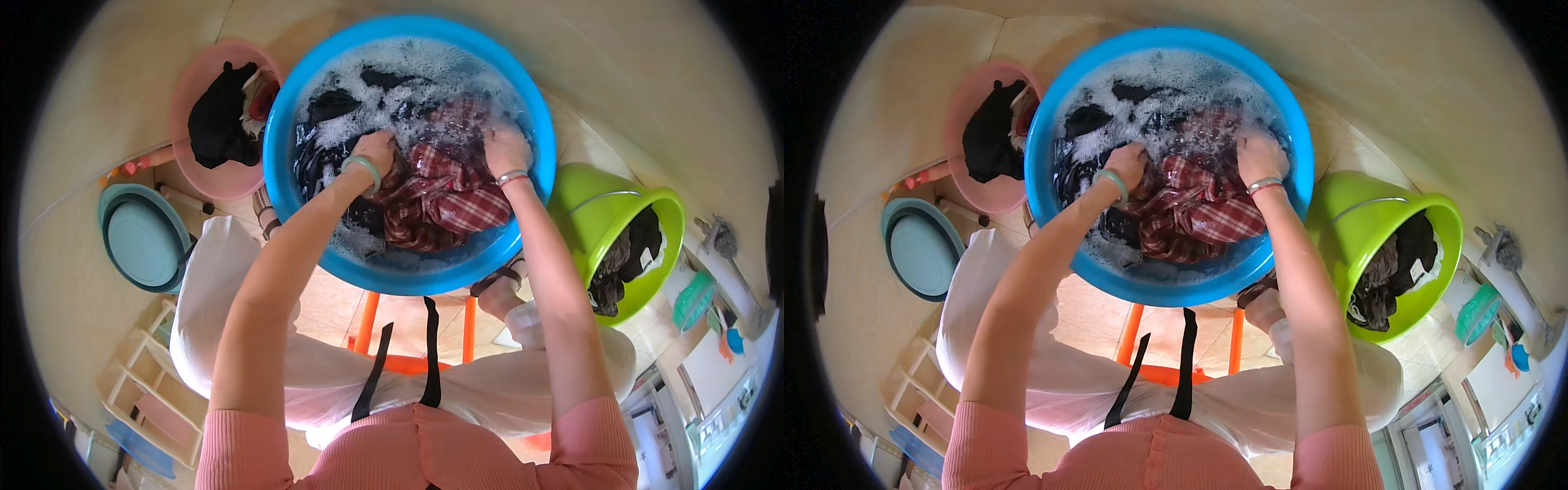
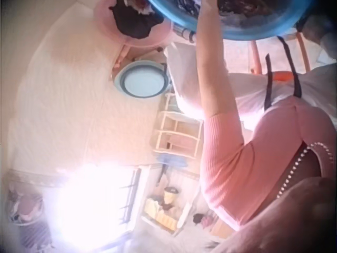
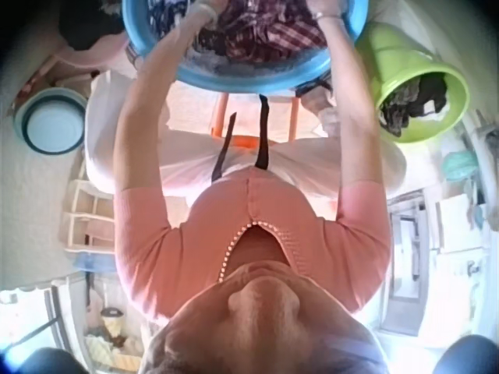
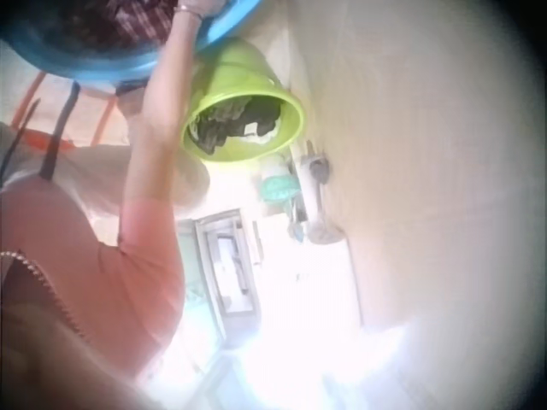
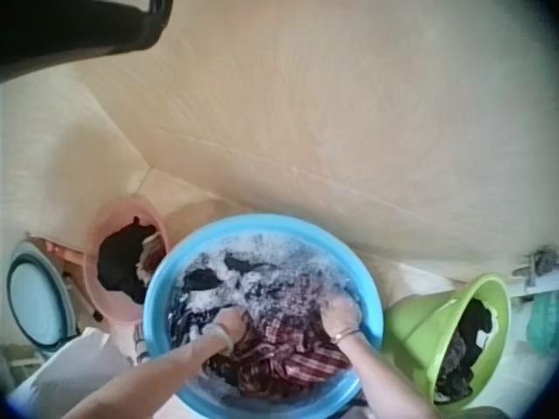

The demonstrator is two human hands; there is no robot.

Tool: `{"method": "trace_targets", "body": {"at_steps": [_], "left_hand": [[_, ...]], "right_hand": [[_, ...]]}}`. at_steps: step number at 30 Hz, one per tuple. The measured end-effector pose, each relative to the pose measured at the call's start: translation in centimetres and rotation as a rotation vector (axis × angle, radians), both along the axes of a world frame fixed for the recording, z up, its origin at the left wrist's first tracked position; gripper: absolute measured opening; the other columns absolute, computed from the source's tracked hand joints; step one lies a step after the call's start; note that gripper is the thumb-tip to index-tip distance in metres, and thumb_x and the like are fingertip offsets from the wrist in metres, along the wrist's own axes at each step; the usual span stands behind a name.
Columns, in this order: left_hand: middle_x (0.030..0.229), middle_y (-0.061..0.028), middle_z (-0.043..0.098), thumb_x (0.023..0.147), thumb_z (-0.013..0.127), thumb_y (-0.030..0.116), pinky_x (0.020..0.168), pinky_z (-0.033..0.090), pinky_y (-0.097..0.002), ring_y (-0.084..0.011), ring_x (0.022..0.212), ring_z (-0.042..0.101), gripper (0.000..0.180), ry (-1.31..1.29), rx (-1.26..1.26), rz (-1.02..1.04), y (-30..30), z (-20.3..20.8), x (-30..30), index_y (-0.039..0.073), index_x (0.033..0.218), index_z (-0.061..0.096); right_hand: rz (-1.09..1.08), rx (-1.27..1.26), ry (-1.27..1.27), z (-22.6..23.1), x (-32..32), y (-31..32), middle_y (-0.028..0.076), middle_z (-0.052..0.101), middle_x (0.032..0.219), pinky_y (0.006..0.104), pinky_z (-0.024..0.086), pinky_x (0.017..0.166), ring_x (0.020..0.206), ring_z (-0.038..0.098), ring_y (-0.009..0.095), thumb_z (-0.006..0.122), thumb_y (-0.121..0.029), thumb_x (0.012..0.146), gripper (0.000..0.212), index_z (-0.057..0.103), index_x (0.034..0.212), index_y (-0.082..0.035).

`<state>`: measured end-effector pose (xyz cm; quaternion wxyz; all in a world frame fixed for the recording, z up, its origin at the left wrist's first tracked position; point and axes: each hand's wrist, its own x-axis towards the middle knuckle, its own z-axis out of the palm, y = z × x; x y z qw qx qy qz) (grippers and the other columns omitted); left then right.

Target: The person hand-washes clothes in a blue basin filled with soapy water. They scrub and rinse a dark garment, then a plaid shirt, and finally a black garment, transferring each item to a green bucket after washing. The person then adds more clothes from a pink basin into the blue basin to continue washing.

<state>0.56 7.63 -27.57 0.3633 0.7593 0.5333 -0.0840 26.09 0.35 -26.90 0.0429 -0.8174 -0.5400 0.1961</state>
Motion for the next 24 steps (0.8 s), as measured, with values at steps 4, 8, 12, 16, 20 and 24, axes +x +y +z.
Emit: {"method": "trace_targets", "body": {"at_steps": [4, 8, 12, 16, 20, 24], "left_hand": [[0.075, -0.019, 0.062, 0.093, 0.044, 0.003, 0.059, 0.053, -0.0466, -0.0357, 0.066, 0.067, 0.026, -0.232, -0.216, 0.354, 0.9, 8.5, -3.2, 0.016, 0.105, 0.062], [0.073, -0.018, 0.062, 0.097, 0.04, 0.004, 0.043, 0.054, -0.0403, -0.031, 0.048, 0.065, 0.033, -0.352, -0.151, 0.601, 1.1, 15.8, -5.0, 0.016, 0.125, 0.053], [0.105, -0.0259, 0.062, 0.099, 0.031, 0.007, 0.053, 0.06, -0.0432, -0.0371, 0.059, 0.069, 0.039, -0.512, -0.346, 0.71, 1.6, 20.7, -5.9, 0.013, 0.135, 0.045], [0.111, -0.0278, 0.061, 0.101, 0.029, 0.011, 0.075, 0.06, -0.0415, -0.0386, 0.085, 0.07, 0.036, -0.801, -0.556, 0.801, 0.6, 27.9, -3.6, 0.0, 0.13, 0.047], [0.117, -0.0261, 0.061, 0.102, 0.034, 0.014, 0.095, 0.054, -0.0399, -0.0349, 0.107, 0.065, 0.037, -1.029, -0.631, 0.756, -0.4, 34.0, -1.3, -0.009, 0.127, 0.047], [0.123, -0.0213, 0.06, 0.101, 0.049, 0.019, 0.1, 0.049, -0.038, -0.0277, 0.113, 0.063, 0.038, -1.086, -0.423, 0.418, -2.1, 39.5, 0.5, -0.007, 0.128, 0.049]], "right_hand": [[0.009, 0.153, -0.033, 8.5, -0.6, -1.0, 0.01, 0.064, 0.11, 0.0505, 0.054, 0.071, 0.085, 0.066, 0.037, 0.058, -0.028, 0.093, 0.025, 0.065, 0.116, -0.028], [-0.017, 0.344, -0.026, 13.8, 0.9, -2.4, 0.012, 0.063, 0.103, 0.0503, 0.054, 0.072, 0.084, 0.065, 0.038, 0.057, -0.025, 0.093, 0.025, 0.065, 0.117, -0.026], [-0.035, 0.546, 0.072, 19.4, 1.5, -2.1, 0.017, 0.06, 0.095, 0.0495, 0.053, 0.071, 0.083, 0.063, 0.04, 0.058, -0.02, 0.093, 0.024, 0.066, 0.116, -0.02], [-0.175, 0.641, 0.438, 25.2, -0.7, -1.6, 0.018, 0.061, 0.092, 0.0388, 0.054, 0.061, 0.073, 0.068, 0.035, 0.058, -0.014, 0.093, 0.022, 0.067, 0.111, -0.007], [-0.315, 0.533, 0.964, 31.6, -2.8, -1.2, 0.015, 0.064, 0.1, 0.0312, 0.059, 0.06, 0.08, 0.07, 0.023, 0.049, -0.013, 0.097, 0.028, 0.057, 0.115, 0.007], [-0.253, 0.65, 1.242, 36.5, -6.2, -1.1, 0.015, 0.065, 0.096, 0.0319, 0.059, 0.066, 0.078, 0.071, 0.024, 0.05, -0.011, 0.095, 0.025, 0.056, 0.11, 0.008]]}}
